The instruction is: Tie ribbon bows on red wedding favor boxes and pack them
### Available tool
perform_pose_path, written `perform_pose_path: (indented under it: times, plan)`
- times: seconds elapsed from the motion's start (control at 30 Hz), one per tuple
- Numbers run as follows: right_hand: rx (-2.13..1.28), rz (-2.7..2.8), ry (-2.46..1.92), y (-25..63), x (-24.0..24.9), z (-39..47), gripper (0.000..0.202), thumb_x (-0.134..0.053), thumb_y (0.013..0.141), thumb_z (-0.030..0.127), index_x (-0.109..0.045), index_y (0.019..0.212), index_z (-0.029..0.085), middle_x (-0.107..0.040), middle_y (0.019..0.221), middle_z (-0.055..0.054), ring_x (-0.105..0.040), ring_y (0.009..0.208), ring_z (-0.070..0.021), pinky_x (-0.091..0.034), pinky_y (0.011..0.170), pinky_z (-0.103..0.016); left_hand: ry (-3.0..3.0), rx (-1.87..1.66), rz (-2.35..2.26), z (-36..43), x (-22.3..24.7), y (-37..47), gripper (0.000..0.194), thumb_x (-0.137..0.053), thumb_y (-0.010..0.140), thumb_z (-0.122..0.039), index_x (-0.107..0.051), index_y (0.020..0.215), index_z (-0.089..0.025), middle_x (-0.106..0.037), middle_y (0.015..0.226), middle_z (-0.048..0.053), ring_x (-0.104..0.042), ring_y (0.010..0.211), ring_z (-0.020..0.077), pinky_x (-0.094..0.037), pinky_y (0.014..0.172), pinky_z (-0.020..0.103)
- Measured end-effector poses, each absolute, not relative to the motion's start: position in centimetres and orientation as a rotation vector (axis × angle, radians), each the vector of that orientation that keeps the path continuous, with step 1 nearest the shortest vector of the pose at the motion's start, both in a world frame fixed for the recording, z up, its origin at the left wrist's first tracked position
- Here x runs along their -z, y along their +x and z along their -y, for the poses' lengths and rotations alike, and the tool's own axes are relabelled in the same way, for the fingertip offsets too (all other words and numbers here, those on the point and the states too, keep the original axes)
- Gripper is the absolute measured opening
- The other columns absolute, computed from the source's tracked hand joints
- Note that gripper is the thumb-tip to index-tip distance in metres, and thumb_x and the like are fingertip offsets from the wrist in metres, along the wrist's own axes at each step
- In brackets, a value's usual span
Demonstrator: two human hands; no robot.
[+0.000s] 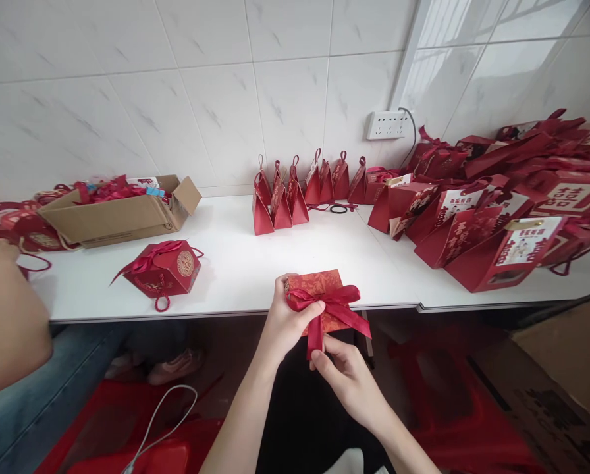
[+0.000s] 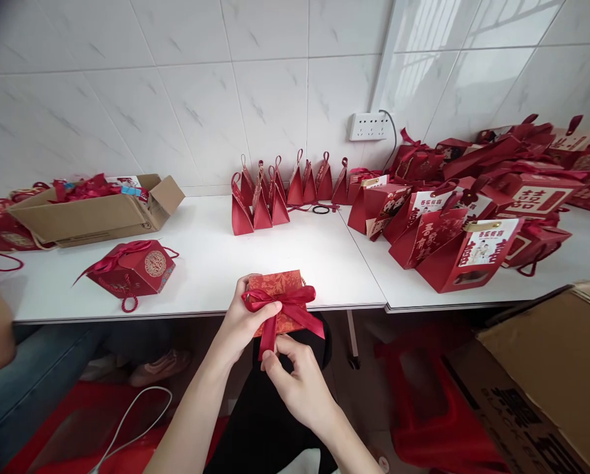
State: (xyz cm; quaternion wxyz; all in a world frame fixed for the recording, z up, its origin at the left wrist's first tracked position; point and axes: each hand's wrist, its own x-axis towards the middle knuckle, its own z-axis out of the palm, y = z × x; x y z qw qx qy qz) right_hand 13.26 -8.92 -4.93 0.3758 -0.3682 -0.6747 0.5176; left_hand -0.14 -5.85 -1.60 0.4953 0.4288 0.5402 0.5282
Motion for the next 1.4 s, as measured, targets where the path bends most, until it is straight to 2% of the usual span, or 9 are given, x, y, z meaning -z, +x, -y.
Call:
perform_pose_path:
  times: [0.23, 0.37, 0.47, 0.6, 0.7, 0.83, 1.27, 1.33, 1.4]
  plan:
    - [-1.333, 1.794, -0.927, 13.4, 5.3, 8.9, 0.038, -0.042, 0.091, 0.044, -0.051, 0.065, 0.018, -0.051, 0.065, 0.000, -0.044, 0.059, -0.0123, -0.036, 0.056, -0.023, 1.066, -1.337, -1.246, 5.8, 2.6, 0.0, 0.046, -0.073, 0.069, -0.026, -0.043, 0.104, -0.024, -0.059, 0.092, 0.000, -0.061, 0.085, 0.0157, -0.048, 0.079, 0.030]
    - [-1.224, 1.795, -0.991, 15.5, 5.8, 8.4, 0.043, -0.048, 0.086, 0.052, -0.054, 0.061, 0.018, -0.051, 0.060, -0.001, -0.047, 0.056, -0.0143, -0.038, 0.054, -0.024, 1.060, -1.372, -1.225, 5.9, 3.1, 0.1, 0.047, -0.074, 0.068, -0.024, -0.043, 0.103, -0.023, -0.060, 0.096, 0.001, -0.060, 0.088, 0.0163, -0.046, 0.084, 0.031]
    - [-1.104, 1.511, -1.212, 17.7, 6.4, 7.3, 0.052, -0.044, 0.082, 0.062, -0.045, 0.052, 0.020, -0.043, 0.050, -0.001, -0.041, 0.046, -0.0143, -0.035, 0.044, -0.025, 1.015, -1.348, -1.203, 5.9, 3.1, 0.1, 0.049, -0.076, 0.066, -0.024, -0.043, 0.102, -0.023, -0.061, 0.094, 0.002, -0.060, 0.087, 0.0171, -0.046, 0.083, 0.032]
    - [-1.101, 1.466, -1.288, 18.6, 6.7, 5.9, 0.050, -0.048, 0.078, 0.067, -0.051, 0.060, 0.020, -0.052, 0.057, -0.003, -0.048, 0.052, -0.0175, -0.040, 0.047, -0.026, 0.989, -1.322, -1.196, 5.9, 2.9, 0.1, 0.050, -0.077, 0.064, -0.022, -0.043, 0.100, -0.022, -0.060, 0.093, 0.002, -0.060, 0.087, 0.0178, -0.046, 0.083, 0.033]
    - [-1.087, 1.484, -1.227, 17.8, 6.4, 5.6, 0.051, -0.049, 0.077, 0.067, -0.047, 0.057, 0.020, -0.047, 0.055, -0.001, -0.043, 0.051, -0.0148, -0.037, 0.046, -0.024, 1.011, -1.324, -1.232, 5.8, 2.8, 0.1, 0.049, -0.077, 0.065, -0.023, -0.043, 0.100, -0.022, -0.060, 0.095, 0.003, -0.060, 0.091, 0.0186, -0.045, 0.085, 0.034]
    - [-1.102, 1.435, -1.182, 16.9, 6.2, 5.9, 0.052, -0.051, 0.077, 0.066, -0.043, 0.054, 0.019, -0.039, 0.053, 0.002, -0.035, 0.049, -0.0113, -0.032, 0.046, -0.023, 1.042, -1.321, -1.276, 5.6, 3.0, 0.2, 0.047, -0.075, 0.068, -0.026, -0.042, 0.101, -0.022, -0.061, 0.097, 0.003, -0.061, 0.092, 0.0192, -0.046, 0.085, 0.035]
    - [-1.336, 1.213, -0.908, 17.5, 7.7, 5.4, 0.040, -0.055, 0.085, 0.049, -0.044, 0.060, 0.019, -0.039, 0.055, 0.003, -0.038, 0.055, -0.0116, -0.034, 0.054, -0.024, 1.069, -1.295, -1.309, 5.5, 2.7, 0.0, 0.042, -0.072, 0.071, -0.030, -0.043, 0.101, -0.022, -0.060, 0.097, 0.002, -0.062, 0.092, 0.0177, -0.048, 0.083, 0.032]
    - [-1.233, 1.230, -0.918, 17.8, 7.1, 4.7, 0.033, -0.054, 0.086, 0.046, -0.049, 0.067, 0.020, -0.044, 0.062, 0.002, -0.044, 0.060, -0.0128, -0.038, 0.057, -0.025, 1.076, -1.288, -1.303, 5.5, 2.6, 0.0, 0.045, -0.073, 0.071, -0.032, -0.044, 0.104, -0.022, -0.061, 0.100, 0.003, -0.062, 0.095, 0.0186, -0.048, 0.085, 0.032]
    - [-1.116, 1.299, -0.901, 17.9, 6.3, 3.8, 0.021, -0.058, 0.084, 0.043, -0.057, 0.087, 0.022, -0.053, 0.077, -0.001, -0.052, 0.073, -0.0152, -0.044, 0.066, -0.027, 1.083, -1.274, -1.321, 5.6, 2.6, -0.1, 0.052, -0.074, 0.070, -0.033, -0.043, 0.111, -0.023, -0.061, 0.106, 0.005, -0.062, 0.099, 0.0200, -0.048, 0.088, 0.033]
